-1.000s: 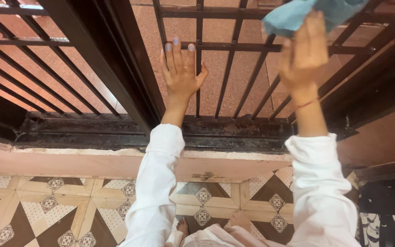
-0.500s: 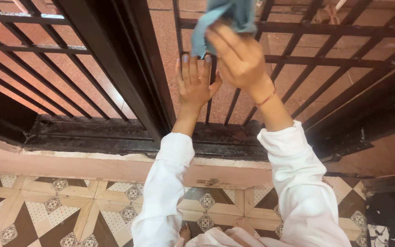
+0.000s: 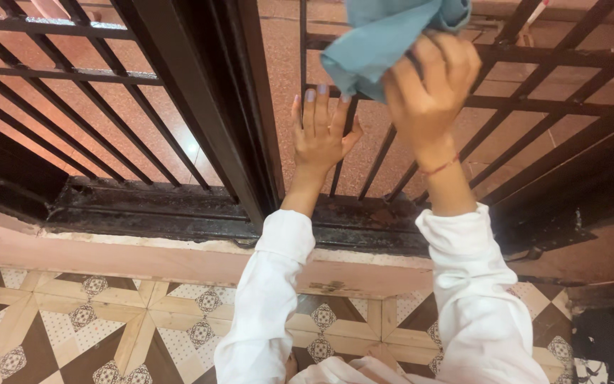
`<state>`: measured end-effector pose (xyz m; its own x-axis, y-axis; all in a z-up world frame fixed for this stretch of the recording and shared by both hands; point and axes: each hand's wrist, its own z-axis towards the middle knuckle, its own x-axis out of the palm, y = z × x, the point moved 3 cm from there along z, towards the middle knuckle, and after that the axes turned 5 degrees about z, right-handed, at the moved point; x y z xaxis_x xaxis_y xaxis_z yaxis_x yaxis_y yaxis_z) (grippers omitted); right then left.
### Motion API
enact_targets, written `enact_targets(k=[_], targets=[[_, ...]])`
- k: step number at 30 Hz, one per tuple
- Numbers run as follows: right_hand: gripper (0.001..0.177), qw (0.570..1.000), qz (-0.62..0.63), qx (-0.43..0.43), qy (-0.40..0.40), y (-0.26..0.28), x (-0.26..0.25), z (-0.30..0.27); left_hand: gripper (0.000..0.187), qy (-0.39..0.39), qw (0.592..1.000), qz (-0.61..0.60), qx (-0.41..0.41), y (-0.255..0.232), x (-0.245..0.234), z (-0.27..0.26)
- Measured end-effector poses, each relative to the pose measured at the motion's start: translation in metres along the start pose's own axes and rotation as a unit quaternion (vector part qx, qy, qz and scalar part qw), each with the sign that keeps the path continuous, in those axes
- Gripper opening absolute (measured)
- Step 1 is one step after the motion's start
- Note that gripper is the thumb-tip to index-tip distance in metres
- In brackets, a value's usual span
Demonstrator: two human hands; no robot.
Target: The person wipes down the metal bars of a gate and its lower frame with a blue cloth.
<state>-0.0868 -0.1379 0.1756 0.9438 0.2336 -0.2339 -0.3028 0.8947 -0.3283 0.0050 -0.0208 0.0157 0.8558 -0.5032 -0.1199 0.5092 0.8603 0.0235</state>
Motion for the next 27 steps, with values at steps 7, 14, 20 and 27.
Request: enact_targets(k=[7,14,20,27], targets=[[0.025,0.999,-0.027,-0.028,0.004,0.011,0.024,0.01,0.071,-0.005,1.0,-0.008,0.01,0.001,0.005,-0.005],[0.039,0.998,-0.021,-0.056,0.037,0.033,0.026,0.04,0.064,0.022,1.0,-0.01,0.003,0.001,0.001,-0.005],[0.034,0.988,-0.079,-0.13,0.023,0.02,0.015,0.035,0.059,0.01,1.0,0.0,0.007,0.0,0.0,-0.002],[0.027,0.98,-0.123,-0.154,0.001,-0.026,-0.008,0.004,0.062,0.011,0.999,0.029,0.026,0.001,0.0,-0.002]])
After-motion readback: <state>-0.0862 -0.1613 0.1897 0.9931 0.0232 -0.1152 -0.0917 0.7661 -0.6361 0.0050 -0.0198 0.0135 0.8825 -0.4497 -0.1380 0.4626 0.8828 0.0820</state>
